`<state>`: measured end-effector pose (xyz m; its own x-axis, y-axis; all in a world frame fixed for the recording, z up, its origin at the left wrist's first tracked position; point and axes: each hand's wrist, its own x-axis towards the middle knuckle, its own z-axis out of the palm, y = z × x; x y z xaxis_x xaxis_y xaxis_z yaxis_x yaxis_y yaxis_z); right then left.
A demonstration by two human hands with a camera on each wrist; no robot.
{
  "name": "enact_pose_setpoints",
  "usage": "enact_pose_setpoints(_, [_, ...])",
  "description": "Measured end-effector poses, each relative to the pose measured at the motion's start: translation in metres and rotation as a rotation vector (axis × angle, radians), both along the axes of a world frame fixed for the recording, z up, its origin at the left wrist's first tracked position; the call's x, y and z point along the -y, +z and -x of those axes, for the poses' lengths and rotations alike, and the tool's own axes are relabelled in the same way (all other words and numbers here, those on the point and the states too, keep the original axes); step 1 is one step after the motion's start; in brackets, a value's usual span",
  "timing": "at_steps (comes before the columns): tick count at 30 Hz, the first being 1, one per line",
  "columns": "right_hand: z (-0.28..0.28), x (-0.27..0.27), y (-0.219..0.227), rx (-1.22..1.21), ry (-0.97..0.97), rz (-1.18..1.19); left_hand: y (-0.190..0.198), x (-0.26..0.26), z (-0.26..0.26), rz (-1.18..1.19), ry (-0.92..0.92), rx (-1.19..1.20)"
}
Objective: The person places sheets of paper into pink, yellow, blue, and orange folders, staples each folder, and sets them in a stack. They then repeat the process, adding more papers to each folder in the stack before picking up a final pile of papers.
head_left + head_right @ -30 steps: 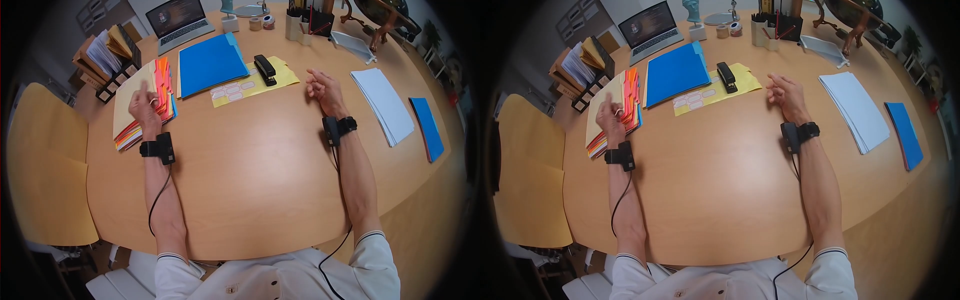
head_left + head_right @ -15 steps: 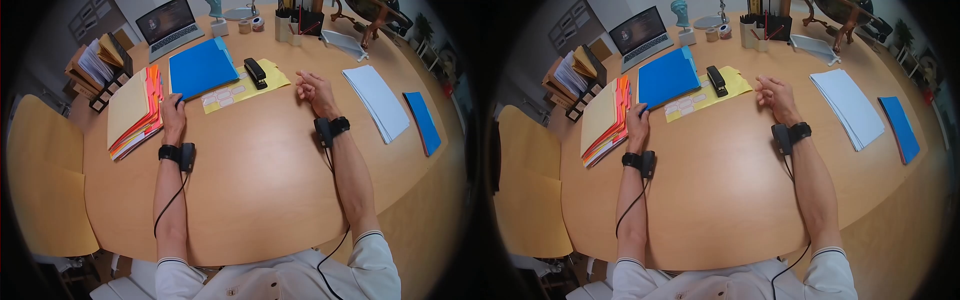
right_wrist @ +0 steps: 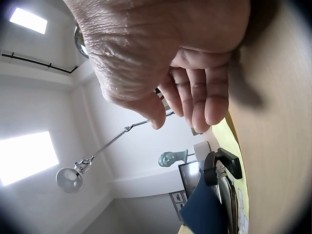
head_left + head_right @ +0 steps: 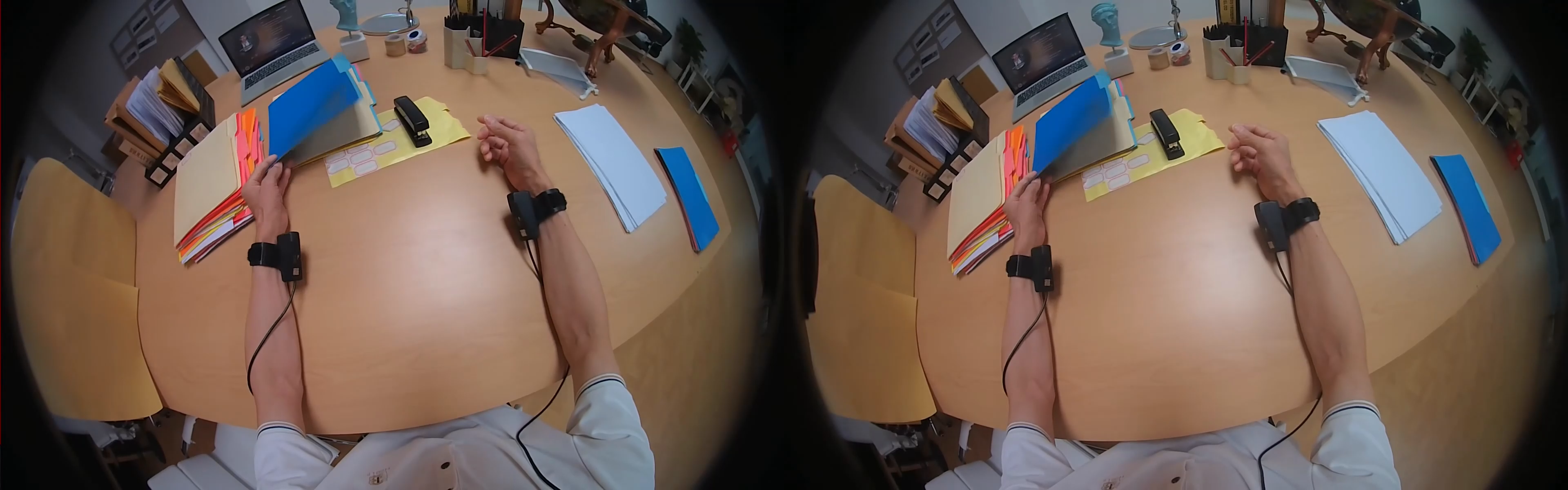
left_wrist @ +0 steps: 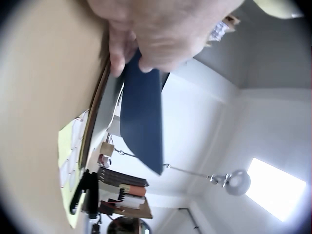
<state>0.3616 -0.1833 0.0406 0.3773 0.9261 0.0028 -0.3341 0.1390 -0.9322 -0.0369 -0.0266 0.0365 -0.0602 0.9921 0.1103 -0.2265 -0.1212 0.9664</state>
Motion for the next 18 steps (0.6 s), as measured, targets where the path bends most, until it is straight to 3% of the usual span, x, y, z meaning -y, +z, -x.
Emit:
enact_pose_setpoints(2, [0.000, 0.000, 0.000, -0.001, -0.005, 0.000, 0.006, 0.003, 0.001, 0.023, -0.032, 0.227])
enact_pose_setpoints(7, [0.001, -0.001, -0.001, -0.011, -0.003, -0.002, -0.001, -0.002, 0.005, 0.084, 0.002, 0.268])
enact_pose_setpoints(11, [-0.001, 0.000, 0.000, 0.018, 0.017, 0.020, 0.006, 0.002, 0.001, -0.012, -0.111, 0.271])
enact_pose_setpoints(13, [-0.001, -0.002, 0.000, 0.044, 0.053, 0.020, 0.010, 0.003, 0.003, 0.055, -0.340, 0.309])
enact_pose_setpoints(18, [0.010, 0.000, 0.010, 0.065, 0.122, 0.013, 0.019, 0.022, -0.015, 0.061, -0.598, 0.181])
